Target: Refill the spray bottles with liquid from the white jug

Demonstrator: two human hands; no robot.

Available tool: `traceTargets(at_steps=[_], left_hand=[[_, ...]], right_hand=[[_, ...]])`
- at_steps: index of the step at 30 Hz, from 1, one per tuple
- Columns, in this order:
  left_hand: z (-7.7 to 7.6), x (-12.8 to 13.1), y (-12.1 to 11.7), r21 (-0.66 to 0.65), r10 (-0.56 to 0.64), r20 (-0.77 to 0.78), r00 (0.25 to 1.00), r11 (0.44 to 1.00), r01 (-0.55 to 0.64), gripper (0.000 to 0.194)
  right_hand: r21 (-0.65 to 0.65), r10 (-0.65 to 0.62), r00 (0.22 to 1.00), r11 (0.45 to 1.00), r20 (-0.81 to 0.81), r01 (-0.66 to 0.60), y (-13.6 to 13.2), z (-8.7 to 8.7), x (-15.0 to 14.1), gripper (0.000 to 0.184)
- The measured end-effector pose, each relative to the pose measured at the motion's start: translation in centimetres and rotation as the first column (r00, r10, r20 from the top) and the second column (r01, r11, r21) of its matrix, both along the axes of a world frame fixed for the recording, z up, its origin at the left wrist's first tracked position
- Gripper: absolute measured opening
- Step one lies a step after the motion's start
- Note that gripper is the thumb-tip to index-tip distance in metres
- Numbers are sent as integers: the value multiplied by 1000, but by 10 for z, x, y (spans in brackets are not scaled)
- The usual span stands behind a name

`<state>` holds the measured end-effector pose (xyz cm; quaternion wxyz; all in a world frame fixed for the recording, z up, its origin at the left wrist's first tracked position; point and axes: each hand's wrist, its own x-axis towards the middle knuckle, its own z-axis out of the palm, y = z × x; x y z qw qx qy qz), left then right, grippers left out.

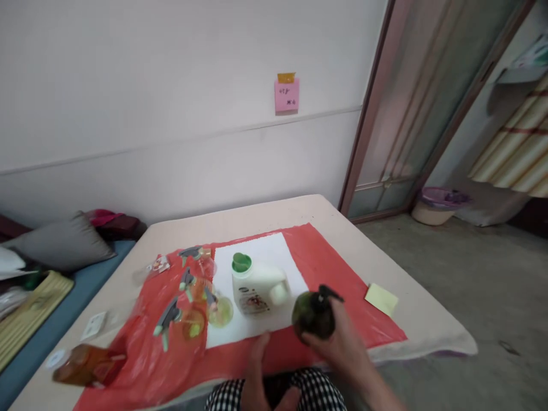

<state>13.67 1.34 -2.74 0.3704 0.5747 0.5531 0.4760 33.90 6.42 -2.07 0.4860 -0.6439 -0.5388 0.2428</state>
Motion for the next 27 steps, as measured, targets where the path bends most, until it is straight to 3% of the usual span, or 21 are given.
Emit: traceTargets(at_steps=[2,4,6,8,11,14,16,19,23,25,27], left_hand=[[25,13,-3,-6,-136,102,985,990,137,88],[49,16,-8,-50,-176,142,974,982,184,62],[67,9,-18,-88,-163,191,968,979,182,46],[79,-4,-31,-157,-130,265,955,972,175,42],[90,-22,-55,-210,-148,413,899,945,252,43],[100,-30,-74,-165,-248,492,834,915,369,43],[109,-34,-82,-157,-285,458,842,906,392,45],[124,-40,-85,-150,-271,365,891,927,344,42],[139,-42,-85,-156,-192,366,911,952,264,17],[141,-39,-86,-176,-111,415,903,964,200,15],[140,-36,-89,-188,-26,482,876,973,133,17]], right_hand=[[41,68,995,997,-72,-65,-47,-7,-35,77],[55,144,972,989,-188,-136,-83,-10,-54,73],[30,255,884,964,-391,-264,-106,-2,-57,80],[-25,252,729,938,-636,-346,-120,13,-52,78],[-148,61,452,900,-890,-411,-133,34,-47,59],[-165,-58,183,743,-981,-649,-149,40,-58,60],[-148,-112,98,682,-989,-717,-160,39,-70,62],[-151,-121,92,724,-988,-673,-171,43,-86,58],[-158,-56,182,774,-982,-613,-176,55,-97,59],[-111,52,291,848,-955,-519,-178,58,-99,58],[-21,182,502,928,-846,-372,-181,59,-101,57]])
